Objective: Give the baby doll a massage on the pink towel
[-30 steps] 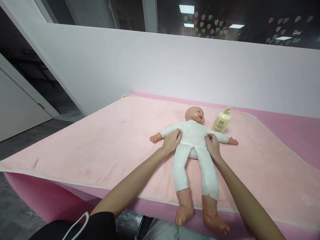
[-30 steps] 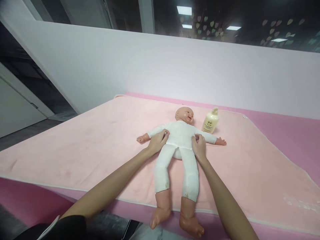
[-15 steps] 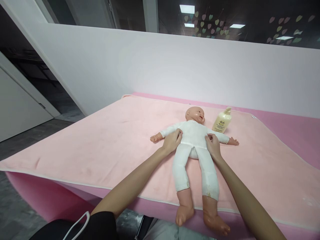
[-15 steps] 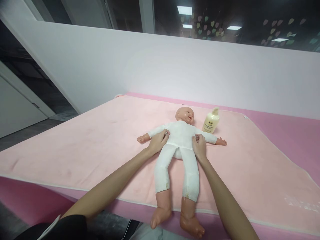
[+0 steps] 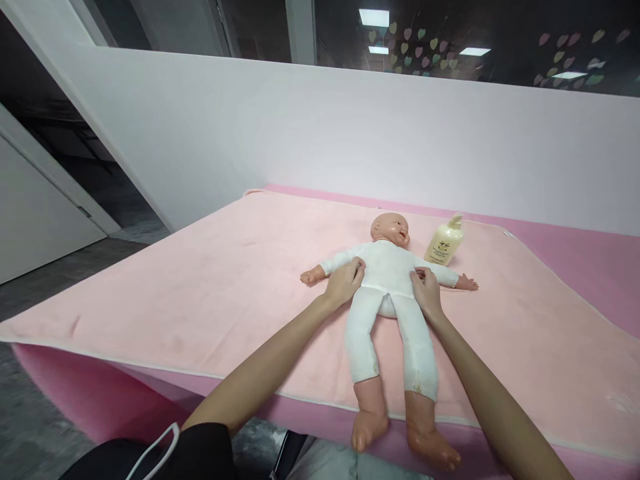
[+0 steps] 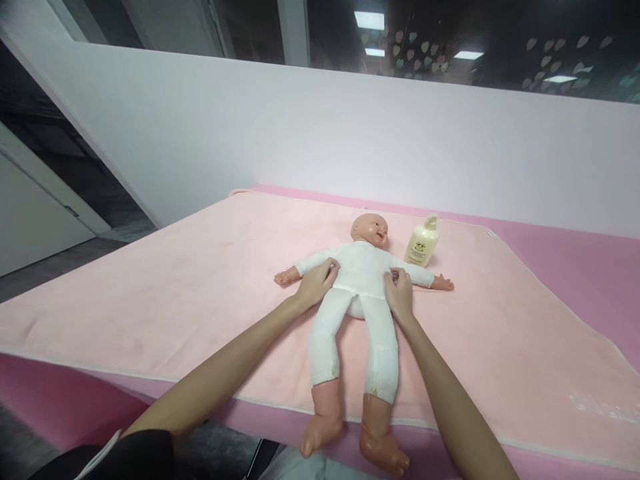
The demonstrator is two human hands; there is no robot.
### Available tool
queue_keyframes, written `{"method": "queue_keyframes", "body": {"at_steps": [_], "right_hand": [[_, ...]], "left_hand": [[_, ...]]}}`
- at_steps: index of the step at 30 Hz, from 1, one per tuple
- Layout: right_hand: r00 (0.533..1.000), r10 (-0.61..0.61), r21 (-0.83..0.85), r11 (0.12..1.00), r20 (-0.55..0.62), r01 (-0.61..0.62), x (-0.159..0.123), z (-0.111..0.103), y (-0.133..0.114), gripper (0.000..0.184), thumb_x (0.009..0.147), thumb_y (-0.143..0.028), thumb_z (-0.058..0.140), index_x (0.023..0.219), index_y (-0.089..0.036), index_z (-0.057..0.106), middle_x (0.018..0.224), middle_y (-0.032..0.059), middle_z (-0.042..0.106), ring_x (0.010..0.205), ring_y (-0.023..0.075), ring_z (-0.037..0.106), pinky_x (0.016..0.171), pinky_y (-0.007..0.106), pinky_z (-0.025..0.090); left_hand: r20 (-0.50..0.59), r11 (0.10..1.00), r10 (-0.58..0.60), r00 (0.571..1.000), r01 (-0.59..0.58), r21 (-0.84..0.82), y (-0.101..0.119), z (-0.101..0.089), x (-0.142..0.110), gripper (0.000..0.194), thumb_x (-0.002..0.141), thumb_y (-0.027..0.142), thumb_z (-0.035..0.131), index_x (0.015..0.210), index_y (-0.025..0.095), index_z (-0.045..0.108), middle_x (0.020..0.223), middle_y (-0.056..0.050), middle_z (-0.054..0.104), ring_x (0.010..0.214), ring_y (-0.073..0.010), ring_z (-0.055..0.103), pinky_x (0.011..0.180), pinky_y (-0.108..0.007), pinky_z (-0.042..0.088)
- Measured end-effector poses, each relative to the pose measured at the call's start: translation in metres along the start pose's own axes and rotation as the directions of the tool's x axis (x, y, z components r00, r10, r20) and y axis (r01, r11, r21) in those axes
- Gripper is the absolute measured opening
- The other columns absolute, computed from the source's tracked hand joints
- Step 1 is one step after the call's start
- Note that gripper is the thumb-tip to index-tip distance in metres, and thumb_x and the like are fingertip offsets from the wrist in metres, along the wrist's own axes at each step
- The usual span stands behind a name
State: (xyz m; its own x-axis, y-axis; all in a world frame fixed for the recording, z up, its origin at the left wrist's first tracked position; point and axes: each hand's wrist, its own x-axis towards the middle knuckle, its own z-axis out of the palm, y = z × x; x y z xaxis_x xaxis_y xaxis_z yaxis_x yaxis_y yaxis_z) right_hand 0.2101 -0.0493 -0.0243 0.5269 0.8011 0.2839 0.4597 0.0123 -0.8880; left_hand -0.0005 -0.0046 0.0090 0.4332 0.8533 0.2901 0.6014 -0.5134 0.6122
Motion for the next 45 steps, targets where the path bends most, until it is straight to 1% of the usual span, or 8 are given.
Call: {"method": "queue_keyframes", "body": {"at_steps": [3, 9, 22, 32, 45], "right_hand": [[1.0, 0.012, 0.002, 1.0, 0.002, -0.012, -0.0004, -0.0001, -0.0007, 0.029, 0.072, -0.04, 0.047, 0.088, -0.016, 0.053, 0.093, 0.0087, 0.055, 0.084, 0.0203, 0.052, 0.08, 0.036, 0.041], [1.0, -0.013, 0.01, 1.0, -0.007, 0.013, 0.0003, 0.0005, 0.0013, 0.028, 0.072, -0.04, 0.048, 0.087, -0.017, 0.053, 0.092, 0.0086, 0.056, 0.083, 0.0201, 0.052, 0.079, 0.035, 0.041], [1.0, -0.005, 0.006, 1.0, -0.007, 0.005, 0.0011, 0.0004, 0.0023, 0.028, 0.072, -0.04, 0.048, 0.087, -0.017, 0.053, 0.092, 0.0084, 0.054, 0.083, 0.0199, 0.051, 0.079, 0.035, 0.041], [1.0, 0.003, -0.009, 1.0, -0.002, -0.003, -0.0004, 0.0, -0.0008, 0.026, 0.072, -0.04, 0.048, 0.085, -0.018, 0.052, 0.089, 0.0073, 0.053, 0.083, 0.0201, 0.051, 0.078, 0.035, 0.04], [1.0, -0.007, -0.013, 1.0, -0.01, 0.007, -0.0003, -0.0003, -0.0011, 0.028, 0.071, -0.04, 0.047, 0.086, -0.017, 0.052, 0.09, 0.008, 0.054, 0.083, 0.0202, 0.051, 0.078, 0.036, 0.041]], "left_hand": [[-0.005, 1.0, 0.006, 1.0, -0.006, -0.001, 0.0001, 0.0001, 0.0, 0.023, 0.088, 0.031, 0.029, 0.091, 0.02, 0.049, 0.08, -0.003, 0.061, 0.069, -0.0171, 0.057, 0.063, -0.028, 0.04], [-0.012, 1.0, 0.006, 1.0, -0.006, 0.005, -0.0007, 0.0012, -0.0004, 0.022, 0.088, 0.03, 0.029, 0.09, 0.02, 0.048, 0.079, -0.003, 0.061, 0.069, -0.017, 0.057, 0.062, -0.027, 0.039], [-0.012, 1.0, 0.001, 1.0, -0.001, 0.006, -0.0017, 0.0018, 0.0001, 0.023, 0.089, 0.031, 0.029, 0.092, 0.02, 0.049, 0.079, -0.003, 0.063, 0.067, -0.0165, 0.057, 0.062, -0.028, 0.04], [-0.031, 0.999, 0.035, 0.999, -0.035, -0.014, -0.001, 0.001, -0.0014, 0.021, 0.088, 0.029, 0.029, 0.089, 0.02, 0.048, 0.08, -0.003, 0.062, 0.07, -0.0164, 0.057, 0.064, -0.028, 0.04], [-0.023, 1.0, 0.017, 1.0, -0.017, -0.001, -0.0017, 0.002, -0.0006, 0.021, 0.088, 0.03, 0.03, 0.092, 0.02, 0.048, 0.08, -0.002, 0.062, 0.068, -0.016, 0.056, 0.062, -0.027, 0.039]]}}
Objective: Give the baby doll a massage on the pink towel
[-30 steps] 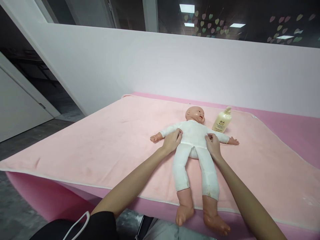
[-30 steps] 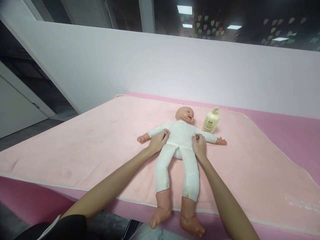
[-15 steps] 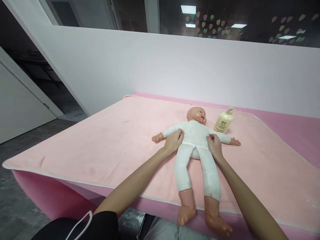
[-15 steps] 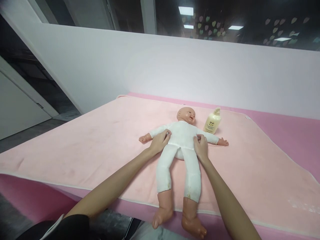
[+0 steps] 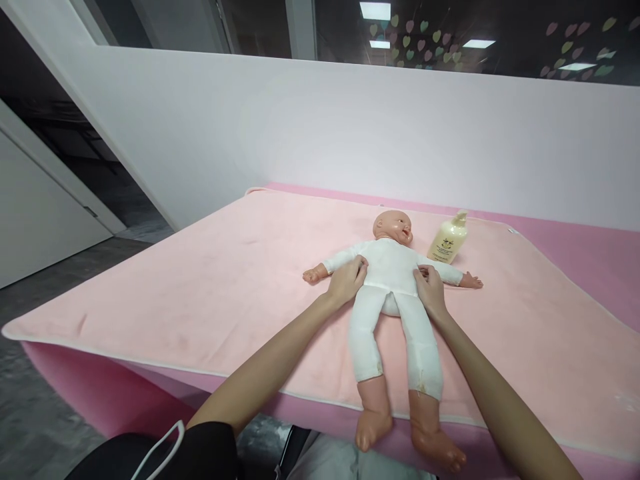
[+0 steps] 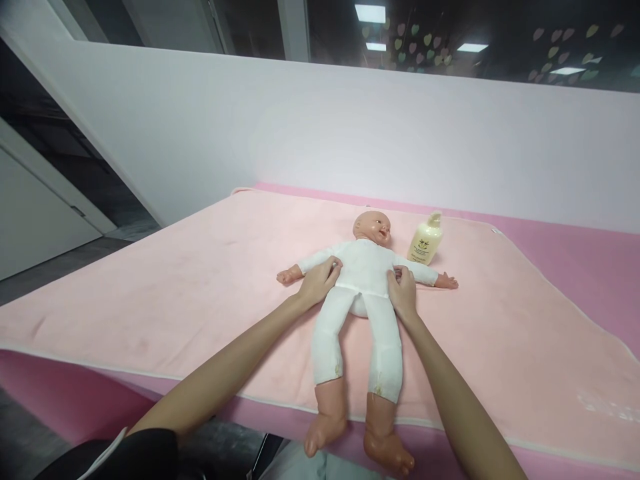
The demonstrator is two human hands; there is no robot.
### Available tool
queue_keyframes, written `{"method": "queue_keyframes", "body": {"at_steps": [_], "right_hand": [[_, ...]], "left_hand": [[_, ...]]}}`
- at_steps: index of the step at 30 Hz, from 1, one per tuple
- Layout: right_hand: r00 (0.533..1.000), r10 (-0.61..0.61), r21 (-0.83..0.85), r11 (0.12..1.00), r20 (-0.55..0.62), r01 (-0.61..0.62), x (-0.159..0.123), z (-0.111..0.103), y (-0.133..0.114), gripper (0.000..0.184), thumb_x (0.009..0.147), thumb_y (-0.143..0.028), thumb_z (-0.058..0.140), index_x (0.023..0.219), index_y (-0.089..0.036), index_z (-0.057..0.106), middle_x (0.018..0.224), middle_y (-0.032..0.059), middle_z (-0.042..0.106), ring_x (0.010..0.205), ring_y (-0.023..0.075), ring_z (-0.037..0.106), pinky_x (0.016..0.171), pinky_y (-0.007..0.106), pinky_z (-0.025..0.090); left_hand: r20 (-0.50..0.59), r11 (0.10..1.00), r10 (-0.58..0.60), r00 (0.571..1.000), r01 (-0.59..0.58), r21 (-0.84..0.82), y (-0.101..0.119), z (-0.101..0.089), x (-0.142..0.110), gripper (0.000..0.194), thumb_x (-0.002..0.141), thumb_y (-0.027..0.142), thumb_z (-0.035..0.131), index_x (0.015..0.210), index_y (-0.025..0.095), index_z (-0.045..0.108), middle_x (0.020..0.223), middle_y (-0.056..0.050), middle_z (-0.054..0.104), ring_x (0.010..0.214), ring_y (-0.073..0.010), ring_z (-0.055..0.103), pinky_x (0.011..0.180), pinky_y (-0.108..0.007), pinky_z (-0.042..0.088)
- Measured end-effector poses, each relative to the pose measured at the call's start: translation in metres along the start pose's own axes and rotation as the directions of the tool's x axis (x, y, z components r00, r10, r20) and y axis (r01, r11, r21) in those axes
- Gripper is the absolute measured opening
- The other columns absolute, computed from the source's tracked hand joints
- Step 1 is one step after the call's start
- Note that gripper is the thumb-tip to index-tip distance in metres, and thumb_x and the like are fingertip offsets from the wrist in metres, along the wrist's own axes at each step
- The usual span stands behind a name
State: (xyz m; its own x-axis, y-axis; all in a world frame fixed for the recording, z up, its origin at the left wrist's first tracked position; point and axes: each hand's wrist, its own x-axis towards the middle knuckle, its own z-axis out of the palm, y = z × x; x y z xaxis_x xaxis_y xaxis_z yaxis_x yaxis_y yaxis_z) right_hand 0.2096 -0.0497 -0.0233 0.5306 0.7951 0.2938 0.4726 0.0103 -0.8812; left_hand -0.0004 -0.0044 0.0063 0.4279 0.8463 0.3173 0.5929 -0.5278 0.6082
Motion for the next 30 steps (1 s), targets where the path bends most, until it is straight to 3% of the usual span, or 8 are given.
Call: {"method": "queue_keyframes", "body": {"at_steps": [30], "right_hand": [[1.0, -0.008, 0.005, 1.0, 0.0, 0.008, -0.0004, 0.0001, 0.0011, 0.026, 0.073, -0.039, 0.048, 0.087, -0.018, 0.052, 0.09, 0.0075, 0.054, 0.083, 0.0197, 0.051, 0.079, 0.035, 0.04]], "left_hand": [[0.013, 1.0, -0.008, 1.0, 0.008, -0.011, -0.0017, 0.0001, 0.0002, 0.025, 0.088, 0.033, 0.029, 0.095, 0.02, 0.049, 0.081, -0.003, 0.063, 0.07, -0.0167, 0.058, 0.064, -0.028, 0.041]]}}
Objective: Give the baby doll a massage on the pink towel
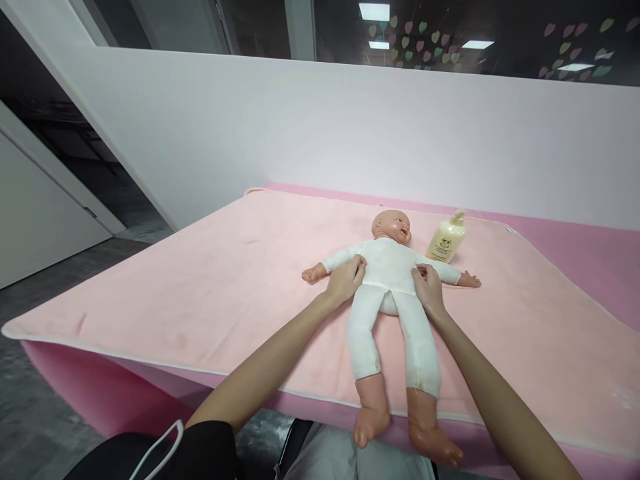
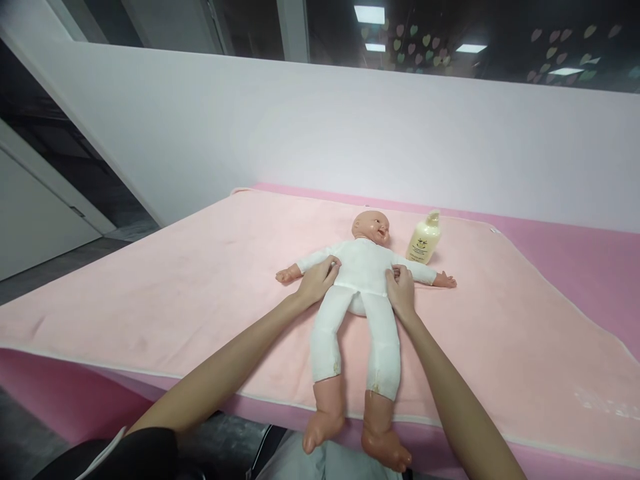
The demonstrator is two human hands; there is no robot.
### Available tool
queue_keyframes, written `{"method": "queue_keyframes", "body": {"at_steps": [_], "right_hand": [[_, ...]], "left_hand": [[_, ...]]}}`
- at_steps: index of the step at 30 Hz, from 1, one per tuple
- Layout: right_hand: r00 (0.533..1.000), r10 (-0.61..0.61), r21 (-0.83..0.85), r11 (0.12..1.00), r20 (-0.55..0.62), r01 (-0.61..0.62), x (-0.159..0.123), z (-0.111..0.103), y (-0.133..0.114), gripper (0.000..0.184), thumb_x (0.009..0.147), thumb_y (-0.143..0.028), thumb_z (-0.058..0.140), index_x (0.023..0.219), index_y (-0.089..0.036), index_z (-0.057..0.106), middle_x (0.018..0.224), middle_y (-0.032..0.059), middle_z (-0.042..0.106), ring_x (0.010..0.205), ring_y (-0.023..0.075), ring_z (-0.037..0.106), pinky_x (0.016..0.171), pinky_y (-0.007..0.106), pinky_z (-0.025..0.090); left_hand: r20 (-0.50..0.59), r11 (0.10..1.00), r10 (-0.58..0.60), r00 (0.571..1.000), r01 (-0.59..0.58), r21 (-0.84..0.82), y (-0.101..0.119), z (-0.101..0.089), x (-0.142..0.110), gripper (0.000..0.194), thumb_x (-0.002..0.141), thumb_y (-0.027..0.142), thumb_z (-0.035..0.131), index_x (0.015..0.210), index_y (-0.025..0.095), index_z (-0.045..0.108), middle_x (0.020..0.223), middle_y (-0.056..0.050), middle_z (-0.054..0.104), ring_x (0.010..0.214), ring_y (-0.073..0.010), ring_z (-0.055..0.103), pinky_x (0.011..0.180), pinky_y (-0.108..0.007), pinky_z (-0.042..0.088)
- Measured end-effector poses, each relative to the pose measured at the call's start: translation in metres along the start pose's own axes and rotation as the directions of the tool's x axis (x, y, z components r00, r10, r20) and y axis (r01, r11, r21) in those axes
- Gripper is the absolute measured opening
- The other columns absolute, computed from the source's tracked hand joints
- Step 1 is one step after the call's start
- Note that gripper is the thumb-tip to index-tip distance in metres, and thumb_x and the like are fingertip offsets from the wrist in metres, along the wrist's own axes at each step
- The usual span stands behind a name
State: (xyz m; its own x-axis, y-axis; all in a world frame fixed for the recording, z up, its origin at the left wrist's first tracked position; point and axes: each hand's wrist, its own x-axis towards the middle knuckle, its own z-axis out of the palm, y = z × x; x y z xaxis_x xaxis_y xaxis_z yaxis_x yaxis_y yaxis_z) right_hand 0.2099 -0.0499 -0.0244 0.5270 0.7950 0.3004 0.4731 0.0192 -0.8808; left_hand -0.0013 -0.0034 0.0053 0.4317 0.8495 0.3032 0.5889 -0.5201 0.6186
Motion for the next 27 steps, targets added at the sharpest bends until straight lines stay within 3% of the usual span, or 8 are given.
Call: {"method": "queue_keyframes", "body": {"at_steps": [27], "right_hand": [[1.0, 0.0, -0.004, 1.0, 0.005, 0.0, 0.0004, 0.0002, 0.0007, 0.026, 0.073, -0.039, 0.047, 0.087, -0.018, 0.052, 0.091, 0.0076, 0.054, 0.083, 0.0197, 0.051, 0.079, 0.035, 0.04]], "left_hand": [[0.004, 1.0, -0.023, 1.0, 0.023, 0.017, 0.004, -0.0015, -0.0004, 0.023, 0.088, 0.031, 0.029, 0.093, 0.021, 0.049, 0.082, -0.003, 0.063, 0.071, -0.0171, 0.058, 0.065, -0.028, 0.041]]}}
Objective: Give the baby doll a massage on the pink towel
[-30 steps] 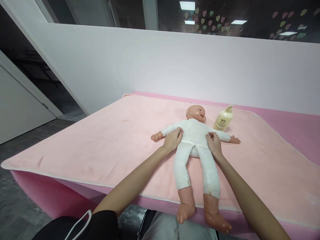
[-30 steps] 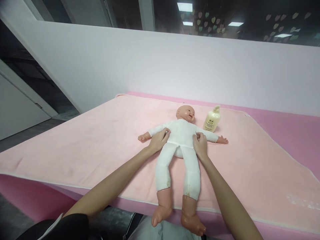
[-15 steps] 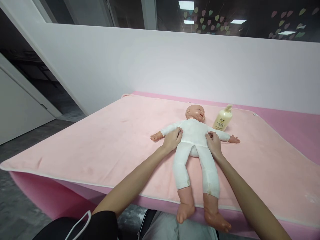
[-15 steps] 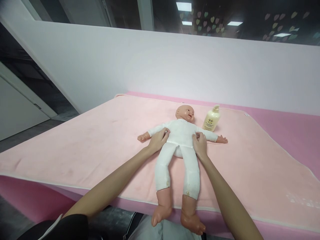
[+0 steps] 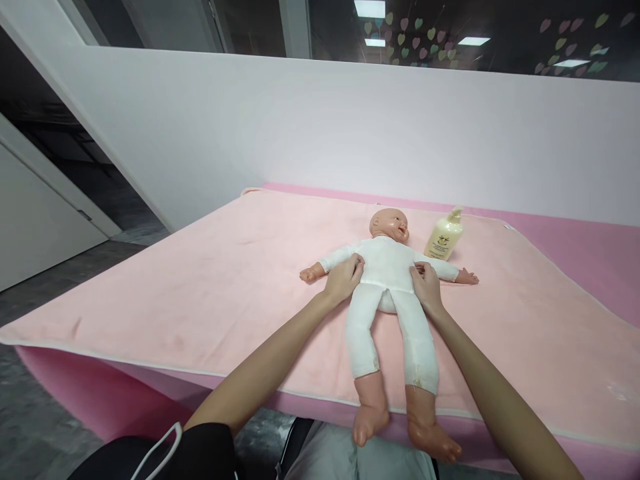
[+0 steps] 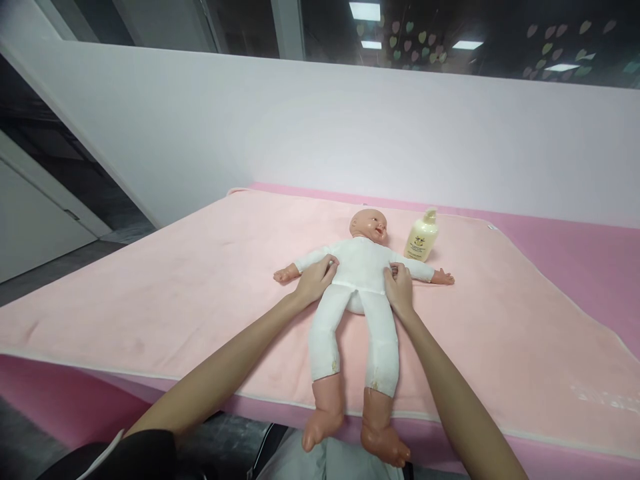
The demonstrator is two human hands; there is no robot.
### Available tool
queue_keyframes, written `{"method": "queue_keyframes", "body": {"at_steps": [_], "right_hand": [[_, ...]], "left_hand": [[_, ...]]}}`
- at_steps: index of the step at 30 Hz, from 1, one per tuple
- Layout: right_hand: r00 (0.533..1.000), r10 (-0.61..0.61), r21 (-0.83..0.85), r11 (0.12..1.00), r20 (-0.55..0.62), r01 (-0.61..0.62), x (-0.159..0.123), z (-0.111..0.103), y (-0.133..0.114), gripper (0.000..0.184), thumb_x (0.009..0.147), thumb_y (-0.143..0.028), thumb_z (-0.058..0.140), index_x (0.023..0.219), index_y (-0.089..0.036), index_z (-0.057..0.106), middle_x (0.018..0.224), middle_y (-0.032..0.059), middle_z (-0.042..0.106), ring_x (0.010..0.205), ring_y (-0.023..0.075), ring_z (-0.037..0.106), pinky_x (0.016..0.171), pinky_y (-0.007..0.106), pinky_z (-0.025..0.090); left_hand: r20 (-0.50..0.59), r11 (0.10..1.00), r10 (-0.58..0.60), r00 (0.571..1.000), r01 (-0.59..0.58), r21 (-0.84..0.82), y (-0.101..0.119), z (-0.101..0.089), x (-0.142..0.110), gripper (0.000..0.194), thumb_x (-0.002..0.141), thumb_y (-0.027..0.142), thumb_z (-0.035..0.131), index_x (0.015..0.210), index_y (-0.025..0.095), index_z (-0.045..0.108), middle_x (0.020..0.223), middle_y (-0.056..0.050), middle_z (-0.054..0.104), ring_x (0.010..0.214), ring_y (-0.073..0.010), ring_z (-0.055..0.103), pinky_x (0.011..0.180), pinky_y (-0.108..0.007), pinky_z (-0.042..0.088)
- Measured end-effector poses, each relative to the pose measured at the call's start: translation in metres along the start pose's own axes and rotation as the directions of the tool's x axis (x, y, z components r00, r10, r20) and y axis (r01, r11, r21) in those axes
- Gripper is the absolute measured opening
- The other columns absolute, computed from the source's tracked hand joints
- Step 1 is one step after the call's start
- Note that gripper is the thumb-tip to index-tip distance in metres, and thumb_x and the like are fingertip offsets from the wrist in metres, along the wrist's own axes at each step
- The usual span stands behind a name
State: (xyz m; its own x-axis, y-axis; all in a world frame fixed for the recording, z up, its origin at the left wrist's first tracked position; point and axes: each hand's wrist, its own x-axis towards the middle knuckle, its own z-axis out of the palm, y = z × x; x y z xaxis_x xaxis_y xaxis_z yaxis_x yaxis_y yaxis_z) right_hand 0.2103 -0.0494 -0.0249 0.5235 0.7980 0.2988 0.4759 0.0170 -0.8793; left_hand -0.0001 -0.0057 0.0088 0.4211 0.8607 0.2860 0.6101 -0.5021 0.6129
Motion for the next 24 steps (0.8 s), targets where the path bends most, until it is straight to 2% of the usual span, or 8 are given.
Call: {"method": "queue_keyframes", "body": {"at_steps": [24], "right_hand": [[1.0, 0.012, 0.012, 1.0, 0.007, -0.012, 0.001, -0.0004, -0.0005, 0.027, 0.072, -0.039, 0.047, 0.087, -0.017, 0.052, 0.091, 0.0076, 0.054, 0.083, 0.0198, 0.051, 0.08, 0.036, 0.04]], "left_hand": [[-0.008, 1.0, 0.025, 1.0, -0.025, 0.009, -0.001, 0.0005, 0.0002, 0.022, 0.087, 0.03, 0.03, 0.093, 0.02, 0.049, 0.084, -0.004, 0.063, 0.072, -0.0178, 0.058, 0.065, -0.029, 0.041]]}}
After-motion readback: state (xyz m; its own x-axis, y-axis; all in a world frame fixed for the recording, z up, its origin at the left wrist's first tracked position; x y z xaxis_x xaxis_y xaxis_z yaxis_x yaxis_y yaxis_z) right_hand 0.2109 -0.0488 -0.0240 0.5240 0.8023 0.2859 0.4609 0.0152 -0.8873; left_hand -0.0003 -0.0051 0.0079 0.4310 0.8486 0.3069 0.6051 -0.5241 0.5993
